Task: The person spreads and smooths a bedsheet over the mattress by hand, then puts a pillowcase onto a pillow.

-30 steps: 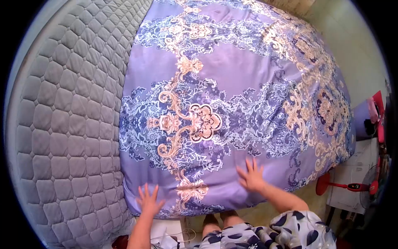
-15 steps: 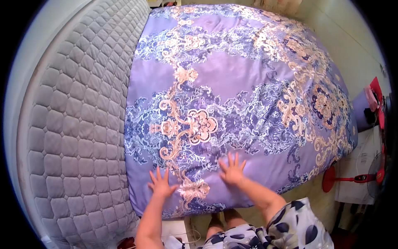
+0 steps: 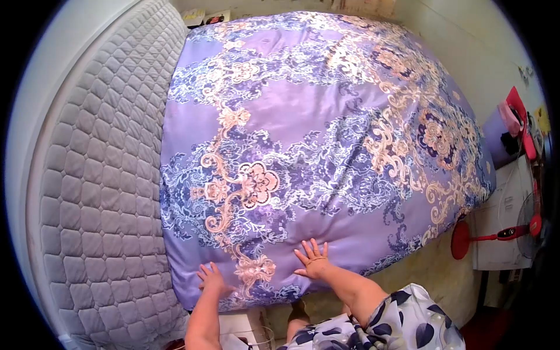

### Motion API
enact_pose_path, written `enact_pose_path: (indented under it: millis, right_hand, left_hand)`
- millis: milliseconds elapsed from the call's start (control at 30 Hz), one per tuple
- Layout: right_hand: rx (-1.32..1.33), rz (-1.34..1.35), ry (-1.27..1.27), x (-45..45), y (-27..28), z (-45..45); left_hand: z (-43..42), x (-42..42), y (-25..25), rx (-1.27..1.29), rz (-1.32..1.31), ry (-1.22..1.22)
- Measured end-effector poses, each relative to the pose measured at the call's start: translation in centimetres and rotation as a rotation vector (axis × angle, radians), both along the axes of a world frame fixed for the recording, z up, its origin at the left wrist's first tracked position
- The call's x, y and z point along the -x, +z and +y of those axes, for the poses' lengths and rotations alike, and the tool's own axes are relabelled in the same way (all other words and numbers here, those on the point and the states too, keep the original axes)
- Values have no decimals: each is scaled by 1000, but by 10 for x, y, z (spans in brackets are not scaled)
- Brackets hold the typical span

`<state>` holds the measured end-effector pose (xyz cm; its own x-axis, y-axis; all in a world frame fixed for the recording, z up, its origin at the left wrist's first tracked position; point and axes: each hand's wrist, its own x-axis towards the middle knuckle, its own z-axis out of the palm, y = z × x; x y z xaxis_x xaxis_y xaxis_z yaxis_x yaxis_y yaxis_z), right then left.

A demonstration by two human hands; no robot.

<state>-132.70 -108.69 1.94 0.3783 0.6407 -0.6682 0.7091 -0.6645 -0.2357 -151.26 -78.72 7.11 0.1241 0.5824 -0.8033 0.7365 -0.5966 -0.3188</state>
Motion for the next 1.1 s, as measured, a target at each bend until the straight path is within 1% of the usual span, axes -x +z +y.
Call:
enact_pose_path:
  millis: [33,100,167,200,233,300,333,367,433,467,533,567,600,633,667,700,733,767,800,833,867,900,933,967,1000,1033,1100]
  right_hand:
    - [-2,13,0,-1,1,1]
    - [7,72,0,-8,12,1]
    - [-42,73,31,-14,29,-1]
    - [-68,77,51,-19,34,-5]
    - [-140,67,176,-33,39,-12]
    - [-288,36,427,-73,44,-31]
    - [-427,-129,416,-94,14,-50]
    - [-555,-291,393,-114,-13,-75]
    - [-647,-196,141,-203,-7,-162]
    - [-619,-261,31,-250,-5,-219]
    - [-311,-553,-261,-324,-4,-376]
    - [-96,-692,-395,-349,1,-462]
    - [144,-775,-515,-364,16,-544]
    - [334,-442,-1041,-378,64,-598]
    - [630,-467,-1132,-371,121,-624]
    - [798,-272,-1020,-353,65,-753]
    - [925,-71,-883,-337,23,-865]
    - [838,-226,-1206,-314,23,-905]
    - [767,-220,-1178,-303,63,-881]
    - [561,-408,-1275,-287,56,-887]
    - [266,-477,-1354,-276,43,-884]
    - [254,-588,-1310,-275,36,-856]
    - [54,-674,-1305,-272,8,-849]
    - [2,-559,-1283,-283,35,-788]
    - [-274,-618,-1170,-284,39,-747]
    - [-412,-673,-970,-294,47,-711]
    - [-668,-604,-784,-320,71,-638]
  left_hand:
    - [-3,-11,-10,-46,48,-3]
    - [7,-42,-42,116,144,-46]
    - [-21,-84,-36,136,-4,-105]
    - [-57,-106,-10,75,-201,-135]
    - [-94,-125,3,14,-395,-162]
    - [-161,-156,-8,11,-609,-125]
    - [-195,-175,-15,16,-718,-107]
    - [-228,-194,-20,28,-664,-13]
    - [-290,-231,-31,51,-544,162]
    - [-321,-253,-34,31,-516,181]
    - [-372,-288,-32,-14,-454,211]
    - [-395,-304,-35,-17,-454,190]
    - [-417,-320,-33,9,-461,165]
    - [-441,-338,-26,27,-461,140]
    - [-461,-354,-19,39,-461,114]
    - [-481,-368,-15,74,-460,105]
    - [-500,-387,-12,108,-467,93]
    - [-516,-406,-9,120,-451,137]
    - [-533,-427,-9,133,-441,194]
    - [-546,-448,-12,142,-436,254]
    - [-557,-466,-15,146,-435,324]
    - [-571,-480,-16,137,-409,336]
    - [-586,-496,-17,130,-386,349]
    - [-591,-508,-19,125,-360,356]
    - [-592,-513,-22,106,-335,379]
    - [-595,-516,-26,92,-311,395]
    - [-594,-526,-26,110,-273,413]
